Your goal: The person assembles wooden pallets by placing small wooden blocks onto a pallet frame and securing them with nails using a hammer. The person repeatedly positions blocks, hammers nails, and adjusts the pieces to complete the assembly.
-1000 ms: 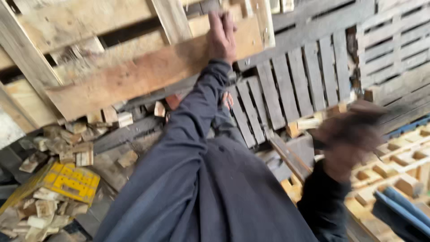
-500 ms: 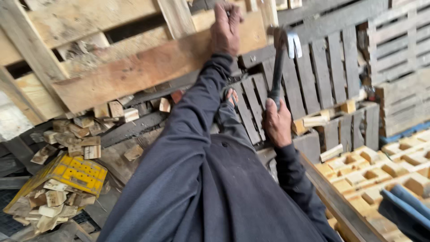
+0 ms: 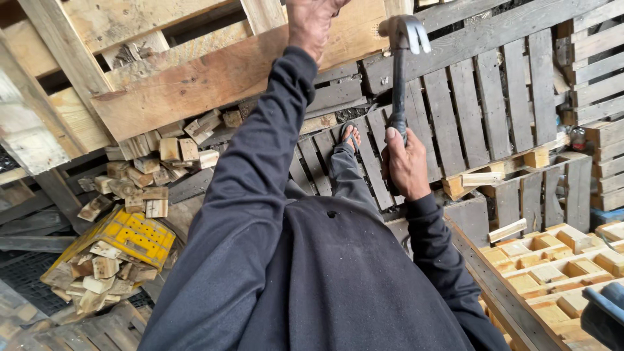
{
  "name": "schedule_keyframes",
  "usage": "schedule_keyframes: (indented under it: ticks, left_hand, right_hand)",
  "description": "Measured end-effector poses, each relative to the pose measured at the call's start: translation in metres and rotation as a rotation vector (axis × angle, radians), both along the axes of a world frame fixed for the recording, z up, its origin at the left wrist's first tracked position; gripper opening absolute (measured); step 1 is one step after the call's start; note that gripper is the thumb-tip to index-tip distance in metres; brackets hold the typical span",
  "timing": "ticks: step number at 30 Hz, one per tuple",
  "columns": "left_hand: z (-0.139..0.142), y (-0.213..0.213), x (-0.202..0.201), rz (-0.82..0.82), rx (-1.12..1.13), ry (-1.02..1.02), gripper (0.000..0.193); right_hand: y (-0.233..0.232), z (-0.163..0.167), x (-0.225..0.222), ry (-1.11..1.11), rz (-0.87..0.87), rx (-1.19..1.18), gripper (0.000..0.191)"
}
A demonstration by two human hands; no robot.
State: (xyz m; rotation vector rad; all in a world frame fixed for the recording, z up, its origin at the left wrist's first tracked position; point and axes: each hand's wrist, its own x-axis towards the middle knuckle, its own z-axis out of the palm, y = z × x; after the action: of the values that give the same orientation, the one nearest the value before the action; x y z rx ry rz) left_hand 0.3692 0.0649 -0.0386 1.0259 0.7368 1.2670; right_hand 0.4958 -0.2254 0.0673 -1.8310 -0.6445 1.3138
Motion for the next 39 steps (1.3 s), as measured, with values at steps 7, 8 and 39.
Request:
schedule_keyframes:
  ticks: [7, 8, 39]
  left_hand:
    - [0.004, -0.014, -0.023, -0.023, -0.028, 0.017, 0.018]
    - [0.005, -0.014, -0.025, -0.072, 0.009, 0.008, 0.019]
    - [-0.014, -0.02, -0.013, -0.008, 0.334, 0.632, 0.009]
  right_hand:
    - [0.011, -0.028, -0.009, 0.084, -0.015, -0.011, 0.045]
    - [0.011, -0.029, -0.007, 0.093, -0.008, -0.021, 0.046]
    - [0.056, 0.073, -0.031, -0.144, 0.159, -0.069, 0.034]
